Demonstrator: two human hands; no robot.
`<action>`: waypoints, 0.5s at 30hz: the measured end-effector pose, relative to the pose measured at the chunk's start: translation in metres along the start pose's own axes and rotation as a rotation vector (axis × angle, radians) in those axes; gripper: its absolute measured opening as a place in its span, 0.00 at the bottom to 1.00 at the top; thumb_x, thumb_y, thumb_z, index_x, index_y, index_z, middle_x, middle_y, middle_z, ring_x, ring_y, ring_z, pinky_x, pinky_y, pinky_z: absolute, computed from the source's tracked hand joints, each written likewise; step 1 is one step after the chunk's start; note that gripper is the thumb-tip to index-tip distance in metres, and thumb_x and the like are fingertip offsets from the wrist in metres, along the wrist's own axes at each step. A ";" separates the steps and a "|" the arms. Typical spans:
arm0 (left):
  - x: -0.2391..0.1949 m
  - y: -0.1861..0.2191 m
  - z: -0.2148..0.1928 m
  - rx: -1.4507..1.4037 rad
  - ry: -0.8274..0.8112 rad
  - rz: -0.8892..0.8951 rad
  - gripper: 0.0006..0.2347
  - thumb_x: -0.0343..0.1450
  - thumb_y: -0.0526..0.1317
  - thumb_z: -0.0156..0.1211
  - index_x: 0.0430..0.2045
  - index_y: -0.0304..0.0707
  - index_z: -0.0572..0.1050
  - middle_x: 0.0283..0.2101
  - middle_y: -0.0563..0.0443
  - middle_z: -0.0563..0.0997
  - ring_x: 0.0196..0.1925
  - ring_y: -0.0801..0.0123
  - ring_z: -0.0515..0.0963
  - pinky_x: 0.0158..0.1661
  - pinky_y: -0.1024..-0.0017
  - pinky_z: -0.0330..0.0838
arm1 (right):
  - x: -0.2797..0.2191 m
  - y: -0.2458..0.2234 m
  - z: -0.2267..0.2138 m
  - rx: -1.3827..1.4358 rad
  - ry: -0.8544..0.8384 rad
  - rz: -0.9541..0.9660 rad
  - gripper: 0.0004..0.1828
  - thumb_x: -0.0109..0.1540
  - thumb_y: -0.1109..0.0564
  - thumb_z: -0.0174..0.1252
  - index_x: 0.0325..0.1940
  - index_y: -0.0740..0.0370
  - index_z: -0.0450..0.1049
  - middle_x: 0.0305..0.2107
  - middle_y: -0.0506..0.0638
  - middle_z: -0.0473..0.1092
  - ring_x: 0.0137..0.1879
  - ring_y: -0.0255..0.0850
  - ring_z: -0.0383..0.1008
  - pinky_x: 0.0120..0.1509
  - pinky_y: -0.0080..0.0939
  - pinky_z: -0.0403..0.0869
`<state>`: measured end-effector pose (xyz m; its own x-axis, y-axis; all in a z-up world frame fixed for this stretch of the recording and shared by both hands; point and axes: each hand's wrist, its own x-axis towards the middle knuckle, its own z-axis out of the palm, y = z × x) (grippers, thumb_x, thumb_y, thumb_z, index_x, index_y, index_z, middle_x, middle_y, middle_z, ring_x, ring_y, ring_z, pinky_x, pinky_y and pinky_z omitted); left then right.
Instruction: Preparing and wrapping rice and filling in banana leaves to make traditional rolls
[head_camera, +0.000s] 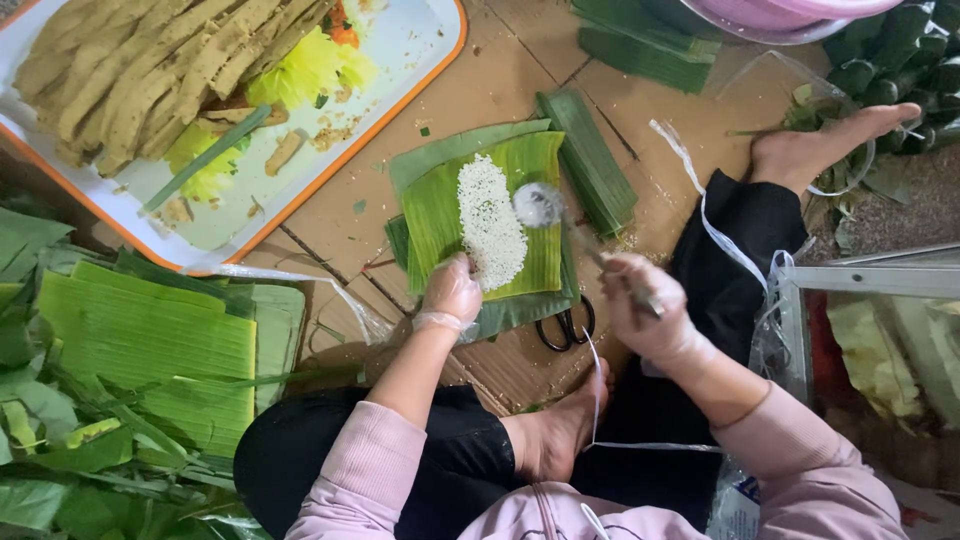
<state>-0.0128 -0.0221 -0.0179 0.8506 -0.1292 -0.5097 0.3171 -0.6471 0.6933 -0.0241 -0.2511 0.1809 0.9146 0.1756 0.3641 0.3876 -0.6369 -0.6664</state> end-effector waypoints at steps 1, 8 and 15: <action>0.004 -0.005 0.009 0.004 0.005 0.044 0.07 0.67 0.37 0.50 0.32 0.39 0.77 0.34 0.36 0.84 0.46 0.42 0.84 0.49 0.49 0.78 | 0.001 -0.008 0.004 -0.021 -0.037 -0.022 0.04 0.61 0.67 0.60 0.39 0.68 0.78 0.28 0.59 0.76 0.26 0.51 0.78 0.30 0.43 0.76; -0.004 0.007 -0.015 -0.034 -0.055 -0.003 0.08 0.66 0.37 0.49 0.30 0.37 0.77 0.37 0.33 0.83 0.48 0.40 0.83 0.51 0.47 0.77 | 0.000 -0.025 0.005 -0.119 -0.073 -0.127 0.12 0.58 0.68 0.57 0.44 0.63 0.79 0.30 0.57 0.77 0.32 0.59 0.79 0.37 0.50 0.78; 0.000 0.005 0.002 -0.002 -0.106 0.001 0.09 0.66 0.38 0.49 0.30 0.42 0.79 0.37 0.40 0.84 0.49 0.48 0.84 0.49 0.53 0.79 | -0.008 -0.046 0.005 -0.082 -0.090 -0.135 0.10 0.57 0.67 0.60 0.41 0.62 0.79 0.28 0.55 0.77 0.29 0.58 0.78 0.34 0.47 0.78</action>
<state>-0.0119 -0.0266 -0.0153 0.8016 -0.2088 -0.5603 0.3173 -0.6457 0.6946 -0.0484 -0.2196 0.2056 0.8628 0.3277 0.3850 0.5005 -0.6612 -0.5588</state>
